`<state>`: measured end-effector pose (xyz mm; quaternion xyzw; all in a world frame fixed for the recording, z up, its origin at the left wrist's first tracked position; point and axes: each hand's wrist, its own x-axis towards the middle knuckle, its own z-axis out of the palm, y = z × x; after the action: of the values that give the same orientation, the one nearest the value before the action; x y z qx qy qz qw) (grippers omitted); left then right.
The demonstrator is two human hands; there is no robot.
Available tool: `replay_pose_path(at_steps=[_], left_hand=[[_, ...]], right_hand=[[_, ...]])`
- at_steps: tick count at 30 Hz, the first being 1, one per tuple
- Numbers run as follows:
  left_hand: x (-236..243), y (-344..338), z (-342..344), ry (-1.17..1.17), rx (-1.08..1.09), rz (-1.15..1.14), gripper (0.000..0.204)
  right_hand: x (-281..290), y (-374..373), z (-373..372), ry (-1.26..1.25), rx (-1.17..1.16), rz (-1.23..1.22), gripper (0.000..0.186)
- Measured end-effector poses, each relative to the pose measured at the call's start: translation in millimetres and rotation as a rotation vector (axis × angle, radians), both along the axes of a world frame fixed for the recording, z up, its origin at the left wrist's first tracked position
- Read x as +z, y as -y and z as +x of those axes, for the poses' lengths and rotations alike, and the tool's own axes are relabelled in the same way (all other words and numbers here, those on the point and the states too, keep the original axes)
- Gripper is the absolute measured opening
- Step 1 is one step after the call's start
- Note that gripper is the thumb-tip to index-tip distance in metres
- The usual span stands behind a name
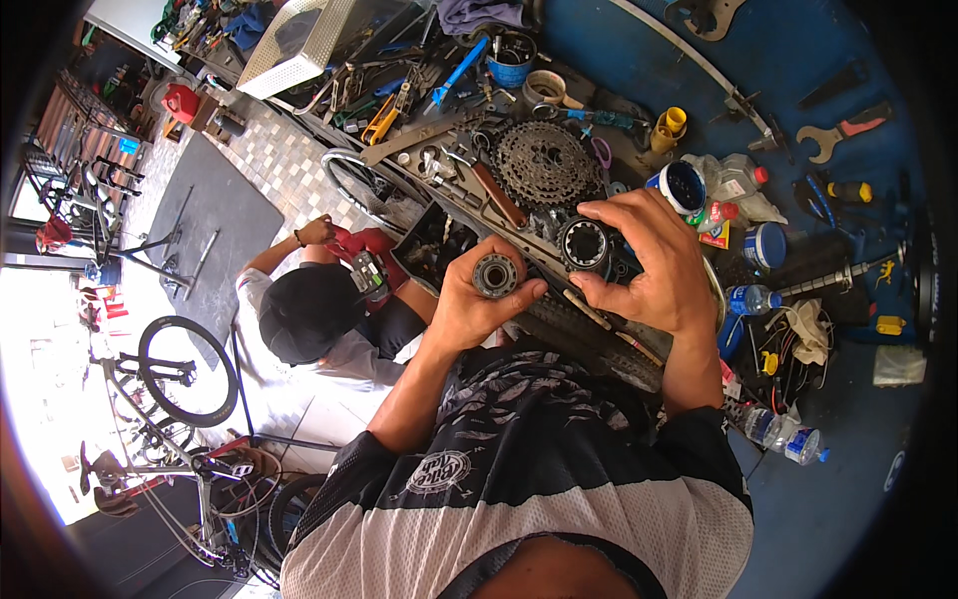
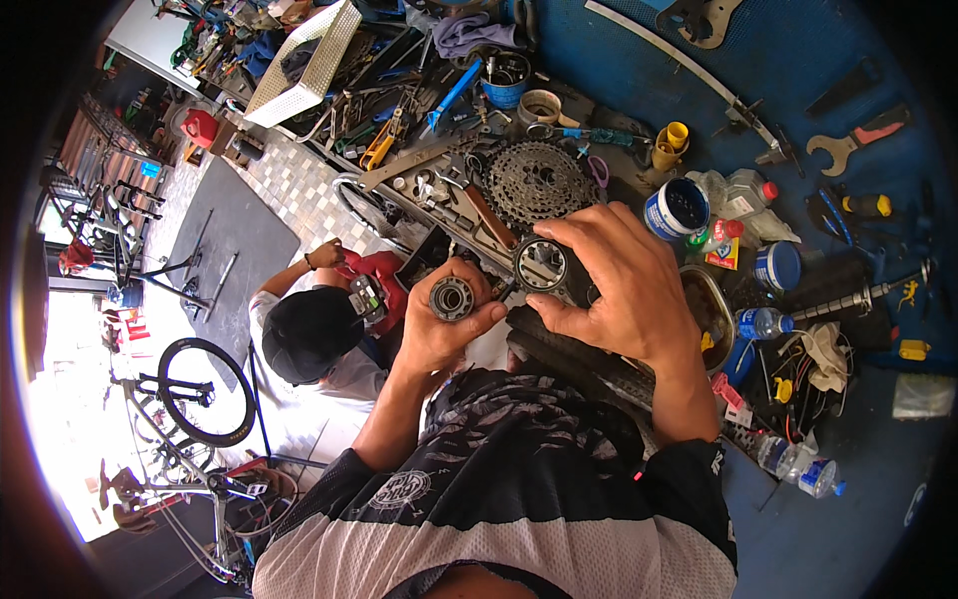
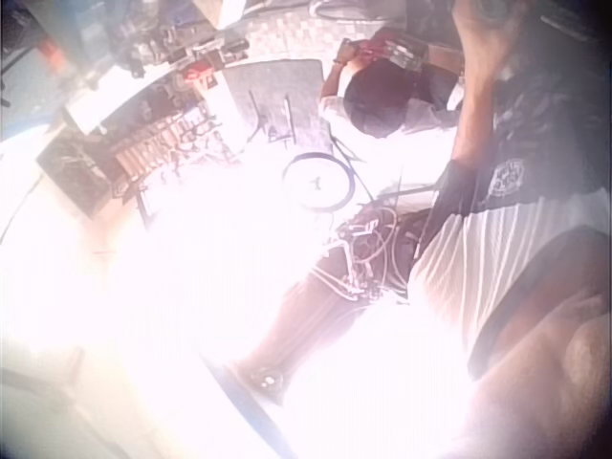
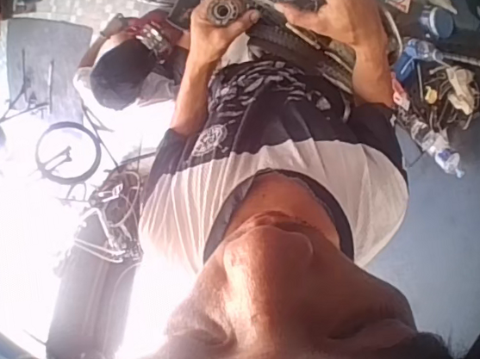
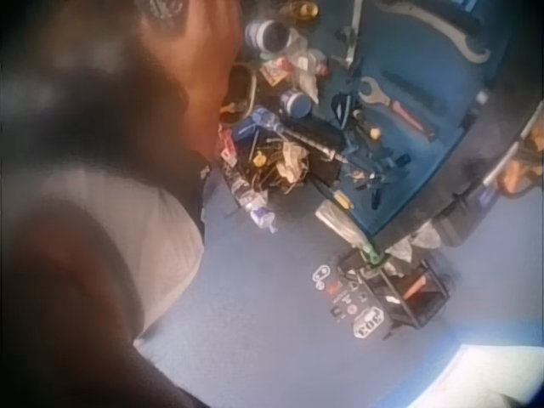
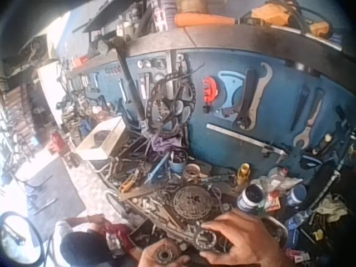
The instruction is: The person disassembles a bicycle wheel hub, removes the bearing and retaining ring, and inspects the components. They use a small tool to pry out the ring and handle the bearing and axle parts with both hands.
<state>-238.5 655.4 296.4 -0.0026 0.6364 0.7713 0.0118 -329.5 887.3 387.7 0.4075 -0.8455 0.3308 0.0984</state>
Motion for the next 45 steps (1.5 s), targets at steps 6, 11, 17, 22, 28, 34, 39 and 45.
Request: replay_pose_path(at_steps=[6,11,17,22,28,34,39,45], left_hand=[[4.0,1.5,-1.2,-0.08,-0.021,-0.083,0.026],[-2.3,1.5,-2.0,-0.139,-0.026,-0.111,0.028],[-2.2,1.8,-2.2,-0.148,-0.037,-0.112,0.029],[1.8,1.5,-1.7,-0.153,-0.031,-0.13,0.028],[3.0,0.8,-2.2,-0.165,-0.012,-0.133,0.027],[4.3,-4.0,-5.0,-0.037,0.002,0.187,0.022],[4.0,-12.1,-7.9,-0.03,0.034,0.397,0.021],[0.7,-15.2,-7.5,0.017,0.066,0.526,0.022]], right_hand=[[0.5,-0.3,0.5,0.006,-0.006,0.006,0.063],[0.6,-0.9,0.5,0.004,-0.012,0.014,0.063],[0.9,-1.2,0.1,0.005,-0.01,0.02,0.063],[1.6,-0.7,0.9,0.001,-0.013,0.032,0.063],[2.4,1.1,1.4,0.017,-0.012,0.037,0.062],[-0.9,2.5,4.2,-0.013,0.004,0.016,0.063],[-1.7,5.5,7.9,-0.009,0.007,0.036,0.064],[-6.0,5.3,11.6,-0.018,-0.005,0.041,0.065]])
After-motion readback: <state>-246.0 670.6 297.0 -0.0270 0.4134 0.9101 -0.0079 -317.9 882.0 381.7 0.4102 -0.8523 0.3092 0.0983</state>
